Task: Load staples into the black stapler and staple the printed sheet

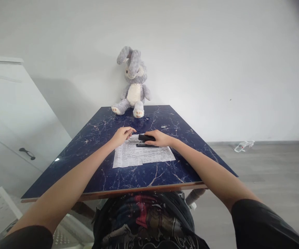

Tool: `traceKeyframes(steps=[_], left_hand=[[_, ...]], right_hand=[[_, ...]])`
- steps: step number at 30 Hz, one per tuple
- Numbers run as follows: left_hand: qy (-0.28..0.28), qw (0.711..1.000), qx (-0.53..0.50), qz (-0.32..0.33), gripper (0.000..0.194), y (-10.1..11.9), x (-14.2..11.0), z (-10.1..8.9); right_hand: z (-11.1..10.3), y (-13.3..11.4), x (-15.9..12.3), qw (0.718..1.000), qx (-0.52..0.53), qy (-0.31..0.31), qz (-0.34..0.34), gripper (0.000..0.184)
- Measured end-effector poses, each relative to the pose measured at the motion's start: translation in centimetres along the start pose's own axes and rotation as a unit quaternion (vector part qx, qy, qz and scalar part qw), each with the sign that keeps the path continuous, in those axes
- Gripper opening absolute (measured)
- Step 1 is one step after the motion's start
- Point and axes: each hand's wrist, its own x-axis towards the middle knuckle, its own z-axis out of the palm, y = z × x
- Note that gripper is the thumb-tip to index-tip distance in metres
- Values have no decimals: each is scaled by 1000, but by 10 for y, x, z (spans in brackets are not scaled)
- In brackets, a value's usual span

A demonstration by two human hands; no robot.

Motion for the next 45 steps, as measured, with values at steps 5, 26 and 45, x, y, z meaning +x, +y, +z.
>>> traceKeyframes(steps=[5, 26, 45], left_hand=[[-23, 999, 32, 13, 40, -4, 2, 0], [-108, 994, 18, -10, 54, 10, -5, 0], [-122, 992, 39, -6, 51, 0, -4, 0]], right_hand=[[0, 0, -1, 1000, 1, -1, -2, 36], [-1, 2, 0, 1000, -1, -8, -5, 35], [-1, 2, 0, 1000, 1, -12, -5, 33]])
